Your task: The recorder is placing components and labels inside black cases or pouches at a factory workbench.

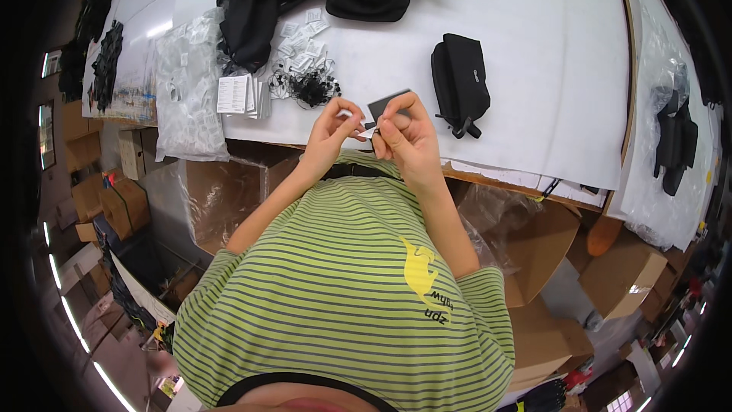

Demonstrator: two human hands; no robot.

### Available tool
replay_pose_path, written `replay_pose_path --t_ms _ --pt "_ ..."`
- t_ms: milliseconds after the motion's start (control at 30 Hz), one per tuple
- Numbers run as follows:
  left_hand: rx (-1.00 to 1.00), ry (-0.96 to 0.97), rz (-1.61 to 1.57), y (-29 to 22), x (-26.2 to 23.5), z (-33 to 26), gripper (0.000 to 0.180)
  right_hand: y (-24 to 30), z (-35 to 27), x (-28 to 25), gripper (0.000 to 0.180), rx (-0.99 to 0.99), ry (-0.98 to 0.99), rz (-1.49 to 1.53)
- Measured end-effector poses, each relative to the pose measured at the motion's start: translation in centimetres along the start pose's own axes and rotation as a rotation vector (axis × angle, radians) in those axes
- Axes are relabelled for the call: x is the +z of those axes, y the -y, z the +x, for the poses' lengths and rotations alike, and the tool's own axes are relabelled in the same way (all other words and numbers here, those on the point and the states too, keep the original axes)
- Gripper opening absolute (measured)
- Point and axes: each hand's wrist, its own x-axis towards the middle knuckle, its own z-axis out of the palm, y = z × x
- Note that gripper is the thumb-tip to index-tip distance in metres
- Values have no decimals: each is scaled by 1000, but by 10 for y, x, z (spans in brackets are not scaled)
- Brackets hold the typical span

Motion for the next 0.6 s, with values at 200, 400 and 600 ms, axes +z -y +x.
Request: replay_pose_path --t_ms 200,400,600 --pt "0 201 482 20 -2 1 41 9 3 -6 15 -60 -10 -33" --pt "127 248 434 46 5 38 48 16 3 -6 14 -51 -111 -93" --pt "66 229 489 60 2 45 45 15 -4 -15 13 -117 -187 -52"
